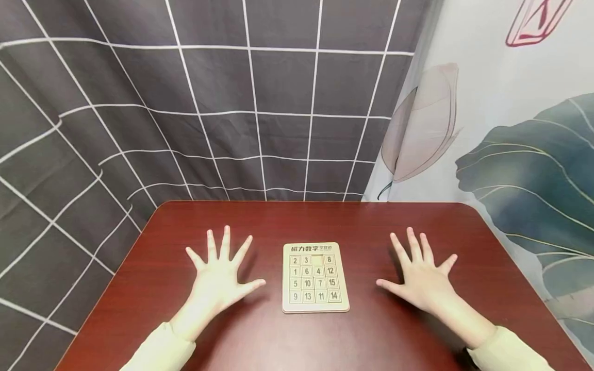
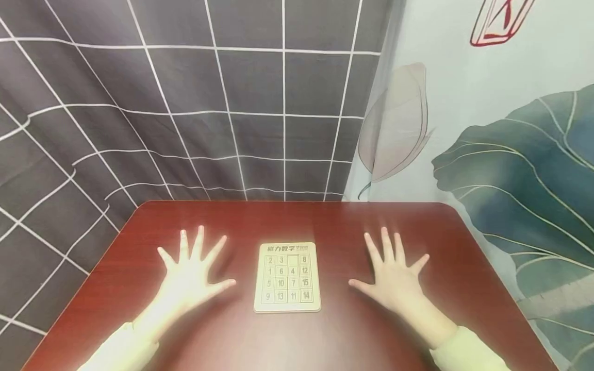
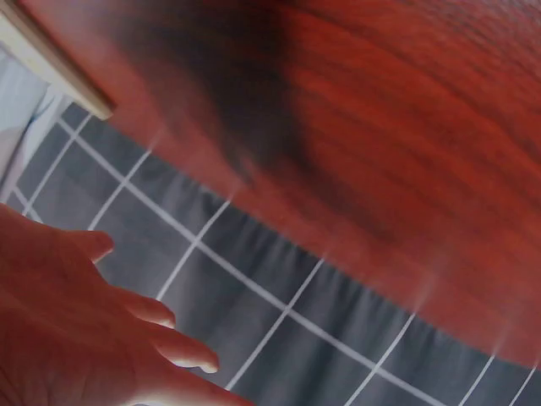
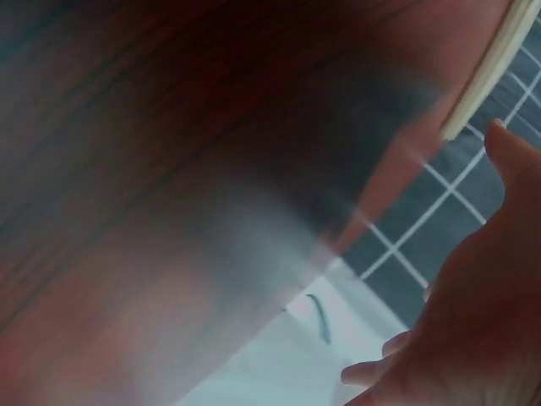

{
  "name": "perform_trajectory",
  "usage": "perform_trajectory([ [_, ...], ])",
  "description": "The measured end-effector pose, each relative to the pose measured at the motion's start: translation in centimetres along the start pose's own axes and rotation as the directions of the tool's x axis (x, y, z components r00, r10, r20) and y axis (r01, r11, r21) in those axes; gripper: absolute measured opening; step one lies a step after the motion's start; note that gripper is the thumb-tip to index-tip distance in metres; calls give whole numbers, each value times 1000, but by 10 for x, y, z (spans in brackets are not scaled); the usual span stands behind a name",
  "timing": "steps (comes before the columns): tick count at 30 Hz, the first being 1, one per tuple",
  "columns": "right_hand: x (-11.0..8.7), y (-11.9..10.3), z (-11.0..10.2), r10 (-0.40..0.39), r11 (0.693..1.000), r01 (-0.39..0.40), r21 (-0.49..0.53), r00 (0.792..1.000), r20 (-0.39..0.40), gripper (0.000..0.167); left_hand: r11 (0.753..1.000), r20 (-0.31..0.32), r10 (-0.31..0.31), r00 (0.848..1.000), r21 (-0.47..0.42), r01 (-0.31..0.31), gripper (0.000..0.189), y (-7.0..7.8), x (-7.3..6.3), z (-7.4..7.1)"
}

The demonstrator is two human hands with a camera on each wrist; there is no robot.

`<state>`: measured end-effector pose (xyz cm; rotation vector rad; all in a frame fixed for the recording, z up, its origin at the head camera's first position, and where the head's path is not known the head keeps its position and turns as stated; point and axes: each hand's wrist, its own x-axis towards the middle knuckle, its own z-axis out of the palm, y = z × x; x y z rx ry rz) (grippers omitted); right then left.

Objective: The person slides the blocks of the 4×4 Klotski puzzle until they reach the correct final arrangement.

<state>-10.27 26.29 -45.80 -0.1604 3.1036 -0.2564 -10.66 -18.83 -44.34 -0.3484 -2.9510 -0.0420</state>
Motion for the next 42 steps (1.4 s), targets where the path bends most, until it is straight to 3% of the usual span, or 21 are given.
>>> perform_trajectory([
  [15, 12, 0, -7, -26, 1000, 26, -9, 1000, -17, 114, 999, 9, 19, 1000, -39, -19, 105, -7, 9, 3],
  [22, 20, -7, -2, -149, 988, 145, -44, 986, -80, 107, 995, -8, 86, 996, -39, -87, 103, 3, 11, 12],
  [31, 30, -30, 5, -376, 926, 372, -60, 914, -149, 100, 982, 13, 189, 982, -31, -189, 103, 15, 9, 23],
  [42, 29, -57, 14, -574, 819, 569, -75, 812, -104, 93, 943, 14, 326, 945, -71, -324, 109, 33, 12, 33],
])
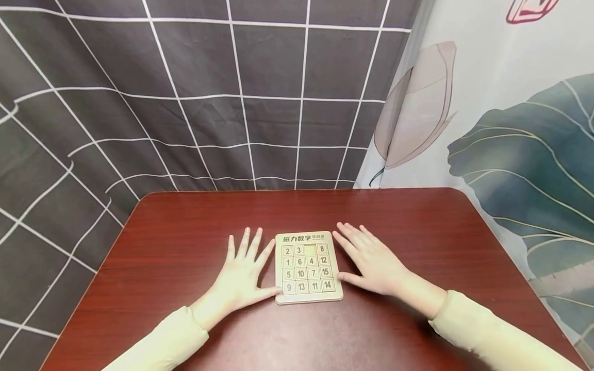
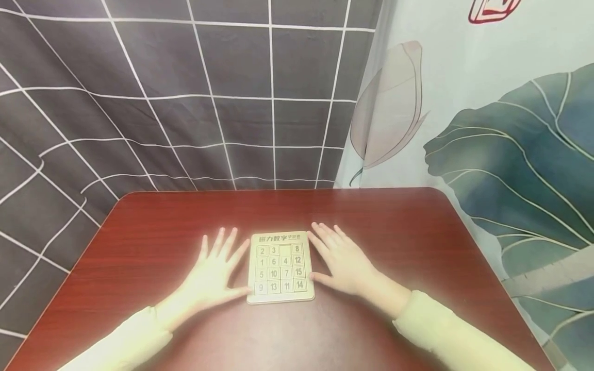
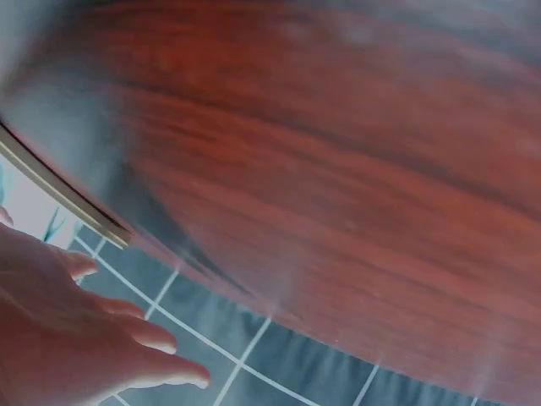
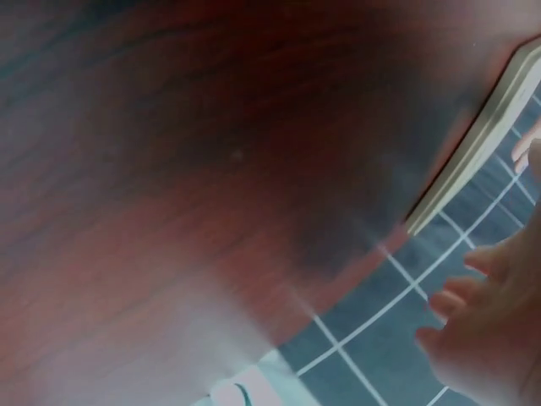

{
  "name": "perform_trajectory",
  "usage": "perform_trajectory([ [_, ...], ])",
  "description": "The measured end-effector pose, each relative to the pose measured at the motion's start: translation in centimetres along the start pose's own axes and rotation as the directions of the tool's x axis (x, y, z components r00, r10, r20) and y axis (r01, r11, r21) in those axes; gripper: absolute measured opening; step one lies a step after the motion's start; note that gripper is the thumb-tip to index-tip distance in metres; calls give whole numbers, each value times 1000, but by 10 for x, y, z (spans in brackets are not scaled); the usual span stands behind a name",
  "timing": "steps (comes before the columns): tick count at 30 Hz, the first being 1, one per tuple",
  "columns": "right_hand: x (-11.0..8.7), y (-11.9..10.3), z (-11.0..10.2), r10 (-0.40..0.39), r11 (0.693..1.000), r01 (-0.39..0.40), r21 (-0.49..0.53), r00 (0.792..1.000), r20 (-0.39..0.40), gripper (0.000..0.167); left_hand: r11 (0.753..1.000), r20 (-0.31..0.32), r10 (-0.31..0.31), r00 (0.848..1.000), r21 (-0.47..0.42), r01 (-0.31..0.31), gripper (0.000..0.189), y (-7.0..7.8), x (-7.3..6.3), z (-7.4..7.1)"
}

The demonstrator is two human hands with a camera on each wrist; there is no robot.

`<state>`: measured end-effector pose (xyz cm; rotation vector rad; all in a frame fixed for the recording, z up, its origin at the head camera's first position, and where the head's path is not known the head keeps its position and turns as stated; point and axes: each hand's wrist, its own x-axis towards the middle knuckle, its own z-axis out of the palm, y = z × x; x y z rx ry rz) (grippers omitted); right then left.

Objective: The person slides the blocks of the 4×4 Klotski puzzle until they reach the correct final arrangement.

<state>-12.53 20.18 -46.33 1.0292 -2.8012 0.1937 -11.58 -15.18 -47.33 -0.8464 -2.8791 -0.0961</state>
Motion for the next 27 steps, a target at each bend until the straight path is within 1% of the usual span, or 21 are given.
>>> perform_trajectory([
  [4, 5, -6, 3, -94, 996, 94, 1, 996, 14, 90, 999, 35, 31, 999, -13, -30, 112, 2, 2, 3],
  [8, 8, -9, 7, -186, 983, 186, -1, 983, 4, 85, 997, 54, 77, 996, 0, -77, 111, 2, 3, 4],
  [12, 11, -11, 10, -265, 964, 265, 8, 964, -8, 80, 993, 68, 110, 992, 22, -112, 110, 3, 3, 5],
  [17, 11, -12, 14, -352, 936, 352, 17, 936, -6, 74, 992, 83, 124, 989, 18, -126, 111, 2, 3, 9],
  [21, 13, -12, 17, -389, 921, 389, 4, 921, 1, 70, 991, 99, 137, 986, -4, -137, 110, 2, 5, 8],
  [27, 17, -11, 17, -395, 918, 395, -39, 919, 10, 67, 988, 110, 154, 982, -23, -153, 109, 3, 12, 9],
])
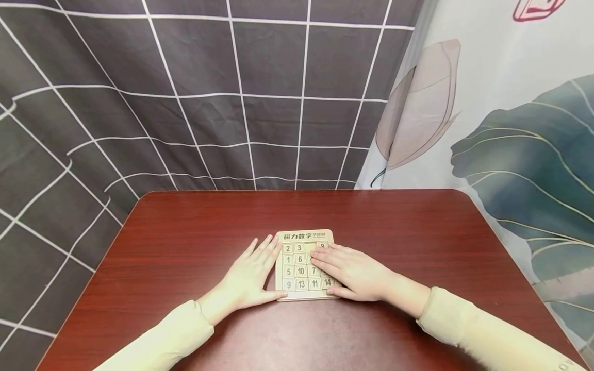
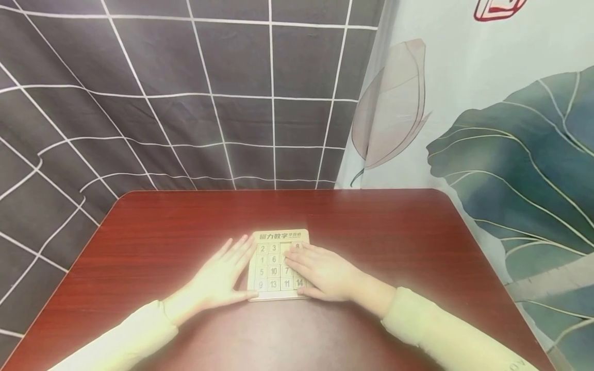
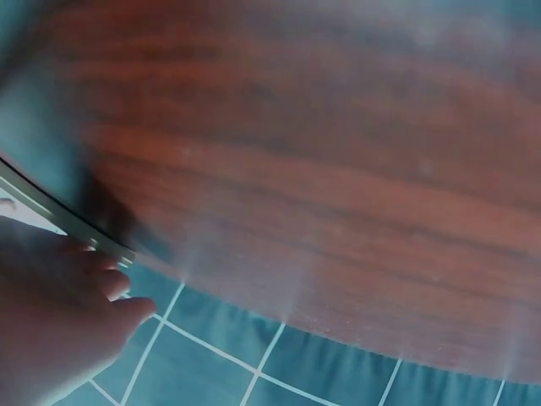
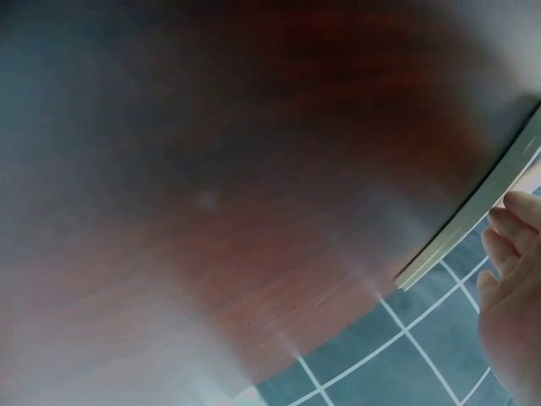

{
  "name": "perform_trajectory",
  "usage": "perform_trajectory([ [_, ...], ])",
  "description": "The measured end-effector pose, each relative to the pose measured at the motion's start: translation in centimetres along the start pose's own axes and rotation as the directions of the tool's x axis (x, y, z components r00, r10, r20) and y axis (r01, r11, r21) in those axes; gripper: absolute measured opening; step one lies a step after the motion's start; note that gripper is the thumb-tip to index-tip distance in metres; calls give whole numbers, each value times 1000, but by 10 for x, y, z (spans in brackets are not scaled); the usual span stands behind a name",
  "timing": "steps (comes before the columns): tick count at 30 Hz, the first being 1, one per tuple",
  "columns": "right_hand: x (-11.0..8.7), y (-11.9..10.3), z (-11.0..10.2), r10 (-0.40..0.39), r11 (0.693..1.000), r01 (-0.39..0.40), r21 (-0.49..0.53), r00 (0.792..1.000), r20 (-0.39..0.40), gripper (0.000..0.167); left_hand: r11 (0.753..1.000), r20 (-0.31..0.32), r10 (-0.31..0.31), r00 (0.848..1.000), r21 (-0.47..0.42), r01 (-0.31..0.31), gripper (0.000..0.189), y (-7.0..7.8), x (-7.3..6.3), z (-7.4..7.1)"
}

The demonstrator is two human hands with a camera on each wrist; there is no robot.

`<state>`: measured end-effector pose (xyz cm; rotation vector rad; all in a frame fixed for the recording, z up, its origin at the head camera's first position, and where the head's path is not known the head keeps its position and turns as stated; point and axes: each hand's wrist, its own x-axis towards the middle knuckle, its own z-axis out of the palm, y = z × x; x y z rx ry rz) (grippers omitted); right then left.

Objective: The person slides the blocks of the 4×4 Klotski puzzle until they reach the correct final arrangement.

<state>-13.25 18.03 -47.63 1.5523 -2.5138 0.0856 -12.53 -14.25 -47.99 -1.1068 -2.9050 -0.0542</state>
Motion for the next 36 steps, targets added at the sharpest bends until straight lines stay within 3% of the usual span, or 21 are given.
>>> perform_trajectory([
  [17, 18, 27, 4, 53, 998, -55, 20, 997, 62, 61, 999, 28, 16, 999, -29, -15, 110, -1, 5, 0],
  [24, 19, 26, 4, 58, 998, -60, 31, 997, 52, 63, 999, 31, 21, 999, -37, -19, 111, -2, 8, 0],
  [36, 1, 9, -6, -106, 994, 107, 23, 994, -30, 62, 999, 46, 15, 999, -36, -13, 112, -6, 8, 6],
])
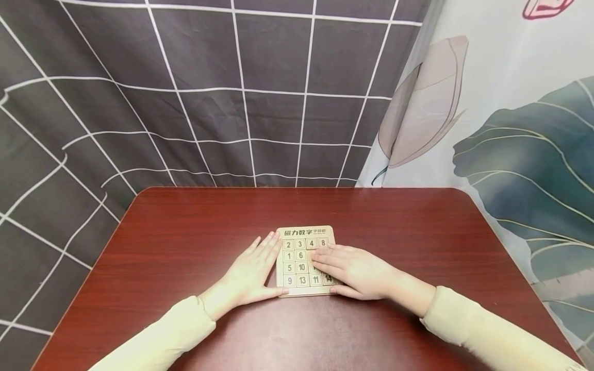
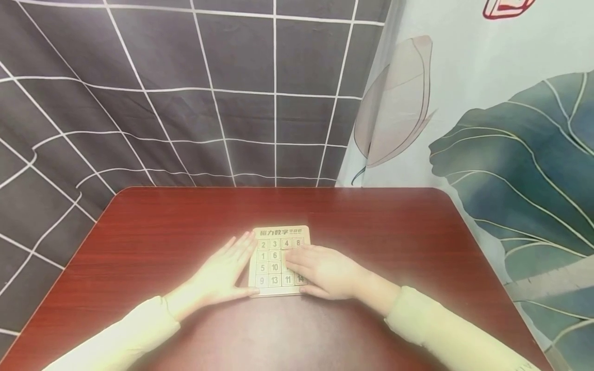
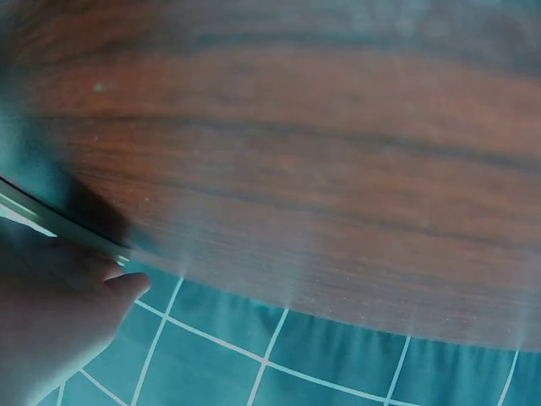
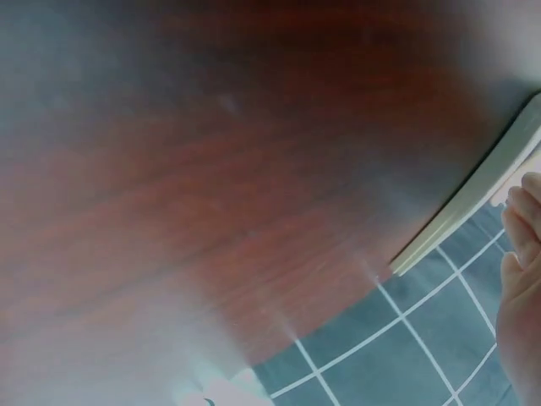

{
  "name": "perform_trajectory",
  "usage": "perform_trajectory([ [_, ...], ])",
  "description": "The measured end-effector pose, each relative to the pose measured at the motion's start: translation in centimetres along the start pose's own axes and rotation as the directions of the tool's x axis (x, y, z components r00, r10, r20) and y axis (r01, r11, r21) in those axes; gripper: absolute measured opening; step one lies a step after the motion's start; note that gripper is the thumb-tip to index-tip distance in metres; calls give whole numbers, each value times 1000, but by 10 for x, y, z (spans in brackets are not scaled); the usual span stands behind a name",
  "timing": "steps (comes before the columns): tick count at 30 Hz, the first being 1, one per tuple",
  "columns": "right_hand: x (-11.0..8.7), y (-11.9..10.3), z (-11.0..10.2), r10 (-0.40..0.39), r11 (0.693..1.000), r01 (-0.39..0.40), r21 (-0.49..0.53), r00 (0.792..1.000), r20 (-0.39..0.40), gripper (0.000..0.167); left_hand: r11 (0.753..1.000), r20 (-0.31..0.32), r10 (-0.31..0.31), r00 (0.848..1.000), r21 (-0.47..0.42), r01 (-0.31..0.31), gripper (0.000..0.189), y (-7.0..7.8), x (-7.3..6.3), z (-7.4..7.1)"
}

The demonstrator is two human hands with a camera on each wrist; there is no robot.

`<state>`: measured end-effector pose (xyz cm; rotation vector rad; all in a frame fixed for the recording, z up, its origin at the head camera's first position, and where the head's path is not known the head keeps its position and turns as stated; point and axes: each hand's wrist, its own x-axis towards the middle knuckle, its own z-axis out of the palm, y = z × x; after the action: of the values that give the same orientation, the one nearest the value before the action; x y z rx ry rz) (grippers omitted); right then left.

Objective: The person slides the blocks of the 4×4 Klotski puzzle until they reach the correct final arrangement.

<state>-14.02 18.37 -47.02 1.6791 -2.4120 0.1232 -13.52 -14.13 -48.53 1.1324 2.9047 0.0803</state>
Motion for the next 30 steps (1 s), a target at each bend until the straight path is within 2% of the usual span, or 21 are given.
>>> perform_trajectory([
  [8, -5, 0, 3, -37, 999, 37, -33, 999, 10, 62, 1000, 17, -3, 1000, -25, 4, 113, 0, 1, -1],
  [18, 4, 16, 6, 31, 999, -30, -35, 999, 33, 57, 998, 27, -2, 1000, -55, 4, 112, 1, 2, -3],
  [23, 2, 14, 6, 36, 999, -35, -33, 999, 41, 59, 998, 33, -1, 999, -58, 3, 113, 2, 3, -2],
  [30, -2, 1, 1, -26, 999, 26, -32, 1000, -11, 63, 998, 28, -2, 1000, -58, 4, 112, 1, 1, 0],
])
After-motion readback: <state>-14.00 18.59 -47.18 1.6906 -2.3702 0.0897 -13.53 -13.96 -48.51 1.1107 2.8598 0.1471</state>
